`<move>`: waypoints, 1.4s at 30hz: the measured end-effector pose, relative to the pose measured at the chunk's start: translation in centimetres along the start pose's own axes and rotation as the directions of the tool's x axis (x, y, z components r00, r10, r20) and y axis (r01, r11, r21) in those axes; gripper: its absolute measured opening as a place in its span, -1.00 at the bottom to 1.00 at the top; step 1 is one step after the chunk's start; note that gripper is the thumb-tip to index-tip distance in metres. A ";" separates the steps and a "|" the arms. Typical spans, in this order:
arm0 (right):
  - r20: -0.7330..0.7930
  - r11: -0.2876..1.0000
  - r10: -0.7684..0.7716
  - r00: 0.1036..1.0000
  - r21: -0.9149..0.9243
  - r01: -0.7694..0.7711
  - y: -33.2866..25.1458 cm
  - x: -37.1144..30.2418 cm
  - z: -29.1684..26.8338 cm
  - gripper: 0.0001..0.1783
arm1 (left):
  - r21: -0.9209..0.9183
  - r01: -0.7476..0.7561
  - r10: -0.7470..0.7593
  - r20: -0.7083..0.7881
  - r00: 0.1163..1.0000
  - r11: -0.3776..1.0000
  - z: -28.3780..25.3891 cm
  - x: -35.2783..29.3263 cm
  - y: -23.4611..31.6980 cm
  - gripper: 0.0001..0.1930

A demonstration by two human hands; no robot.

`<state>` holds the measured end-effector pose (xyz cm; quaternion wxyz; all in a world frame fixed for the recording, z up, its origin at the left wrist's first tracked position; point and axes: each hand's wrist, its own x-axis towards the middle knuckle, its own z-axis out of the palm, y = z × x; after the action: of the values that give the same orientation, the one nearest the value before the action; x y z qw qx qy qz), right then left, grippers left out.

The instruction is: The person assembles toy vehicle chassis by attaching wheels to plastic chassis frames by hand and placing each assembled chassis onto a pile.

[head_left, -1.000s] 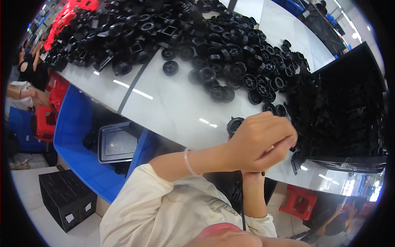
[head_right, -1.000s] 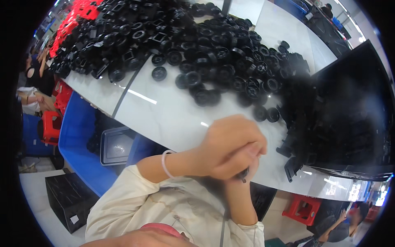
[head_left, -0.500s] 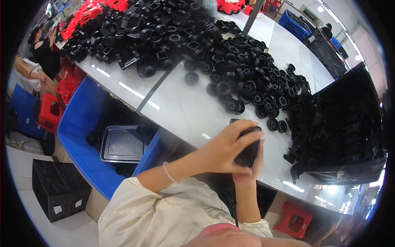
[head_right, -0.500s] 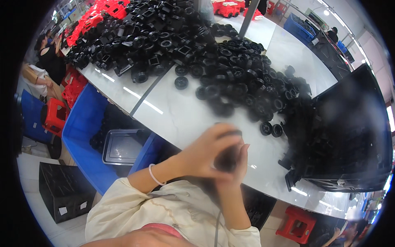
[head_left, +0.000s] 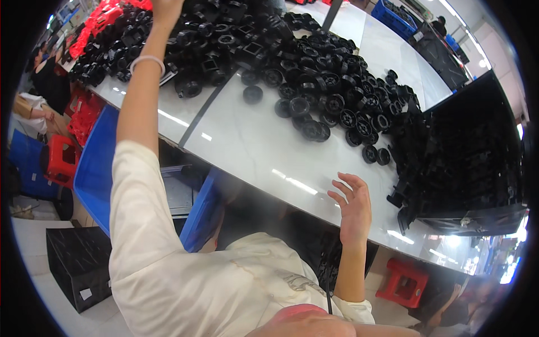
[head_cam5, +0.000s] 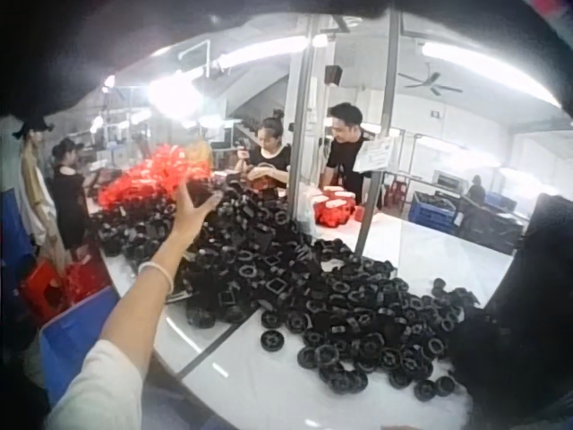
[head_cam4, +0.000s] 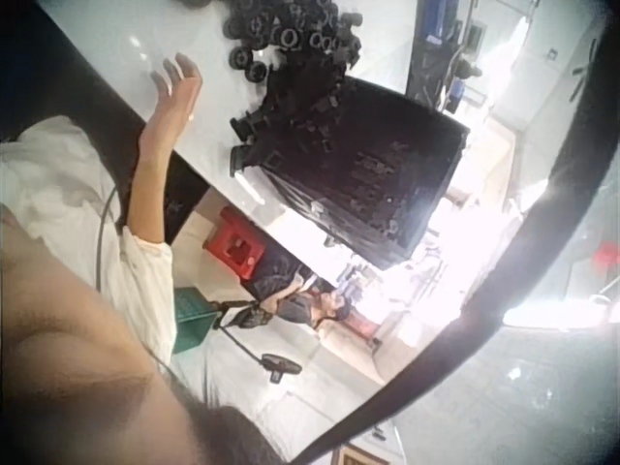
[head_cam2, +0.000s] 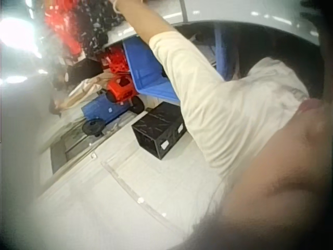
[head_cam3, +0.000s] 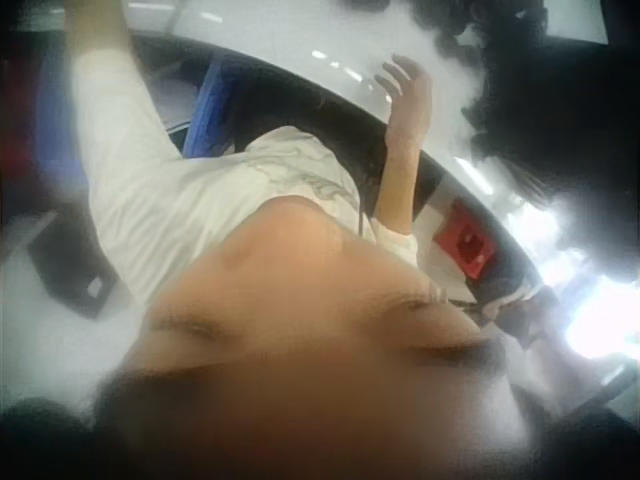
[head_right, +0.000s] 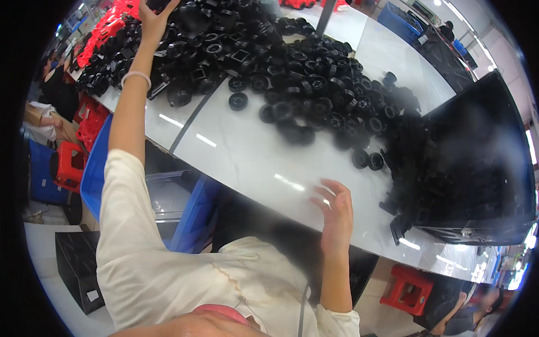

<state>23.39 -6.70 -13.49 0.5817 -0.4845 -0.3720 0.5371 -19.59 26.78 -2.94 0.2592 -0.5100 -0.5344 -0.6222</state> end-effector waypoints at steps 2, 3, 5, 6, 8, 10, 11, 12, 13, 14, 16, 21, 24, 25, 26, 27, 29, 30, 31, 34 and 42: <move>-0.008 1.000 0.013 1.000 0.011 -0.013 -0.3 0.0 -0.6 -0.57 | 0.059 0.070 -0.086 0.335 0.938 0.996 2.5 0.5 -9.5 -0.22; 0.001 0.999 0.026 1.000 0.030 -0.026 -0.4 0.2 -0.9 -0.64 | 0.058 0.065 -0.081 0.355 0.931 0.996 3.3 -0.4 -12.8 -0.15; -0.040 0.996 -0.056 0.998 -0.069 0.053 -0.3 1.3 -1.9 -0.70 | 0.108 0.086 -0.127 0.456 0.881 0.990 3.3 -2.5 -12.7 -0.31; -0.055 0.978 -0.133 0.990 -0.170 0.122 -0.3 1.9 -2.4 -0.75 | 0.124 0.072 -0.124 0.492 0.862 0.990 2.1 -3.1 -11.5 -0.30; 0.026 0.925 -0.167 0.986 -0.341 0.166 -1.3 4.5 -2.9 -0.79 | 0.383 0.146 -0.339 0.504 0.795 0.912 -0.9 -3.3 -9.4 -0.33; 0.102 0.772 -0.238 0.966 -0.584 0.251 -2.2 8.8 -3.7 -0.77 | 0.307 -0.004 -0.132 0.419 0.898 0.952 -2.3 -6.4 -4.4 -0.52; 0.156 0.658 -0.294 0.943 -0.683 0.318 -2.2 11.5 -4.1 -0.75 | 0.203 -0.098 0.026 0.330 0.944 0.974 -2.5 -7.8 -1.6 -0.60; 0.195 0.580 -0.341 0.920 -0.727 0.369 -2.4 14.1 -4.0 -0.71 | 0.052 -0.269 0.242 0.295 0.924 0.962 -2.3 -8.8 1.2 -0.72; 0.246 0.500 -0.376 0.894 -0.758 0.419 -2.4 16.8 -3.8 -0.67 | -0.061 -0.274 0.276 0.374 0.885 0.960 -2.4 -9.8 3.4 -0.74; 0.337 0.313 -0.460 0.821 -0.804 0.505 -2.7 19.2 -3.4 -0.61 | -0.091 -0.283 0.292 0.462 0.837 0.955 -2.3 -10.9 5.4 -0.74; 0.471 0.009 -0.484 0.738 -0.840 0.542 -2.6 23.1 -1.6 -0.50 | -0.136 -0.286 0.312 0.549 0.775 0.949 -1.5 -13.6 7.6 -0.69; 0.579 0.018 -0.339 0.742 -0.784 0.621 -1.2 26.3 -2.7 -0.39 | -0.254 -0.185 0.313 0.813 0.492 0.950 -1.0 -17.4 12.1 -0.53; 0.487 -0.159 -0.528 0.696 -0.861 0.483 -5.3 26.0 -8.3 -0.41 | -0.088 -0.217 0.166 0.912 0.375 0.972 -1.3 -18.4 14.0 -0.38; 0.325 -0.139 -0.560 0.762 -0.944 0.300 -6.0 26.7 -12.9 -0.40 | -0.044 -0.135 0.083 0.951 0.299 0.990 -1.0 -18.9 14.8 -0.35; 0.040 -0.252 -0.506 0.861 -0.962 -0.103 -6.7 25.2 -13.0 -0.39 | -0.082 -0.194 0.136 0.949 0.285 0.978 -0.6 -20.0 13.8 -0.24; 0.158 -0.429 -0.496 0.854 -0.899 -0.083 -6.0 25.5 -16.9 -0.39 | -0.098 -0.211 0.160 0.940 0.300 0.973 -0.1 -21.1 14.0 -0.22; 0.099 -0.446 -0.335 0.937 -0.893 -0.065 -6.0 24.8 -17.4 -0.44 | -0.103 -0.277 0.206 0.904 0.375 0.955 0.4 -23.4 13.6 -0.21; 0.076 -0.391 -0.277 0.958 -0.920 -0.040 -6.6 24.1 -17.3 -0.50 | -0.112 -0.274 0.212 0.905 0.370 0.955 0.6 -23.5 13.7 -0.21; 0.064 -0.324 -0.260 0.964 -0.946 -0.025 -7.1 23.4 -17.5 -0.52 | -0.129 -0.255 0.219 0.905 0.364 0.958 0.4 -23.5 13.7 -0.23; 0.120 -0.150 -0.380 0.917 -0.986 0.066 -8.1 21.3 -18.7 -0.58 | -0.151 -0.278 0.259 0.875 0.410 0.949 -0.4 -23.2 13.8 -0.34; 0.043 0.450 -0.525 0.850 -0.834 0.320 -11.9 14.1 -17.9 -0.48 | -0.295 -0.271 0.396 0.766 0.506 0.916 -2.0 -21.1 13.4 -0.82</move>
<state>45.65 4.78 -7.80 0.4434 -0.6437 -0.6182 0.0824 -1.38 16.30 -16.60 0.0645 -0.8469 -0.4400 -0.2914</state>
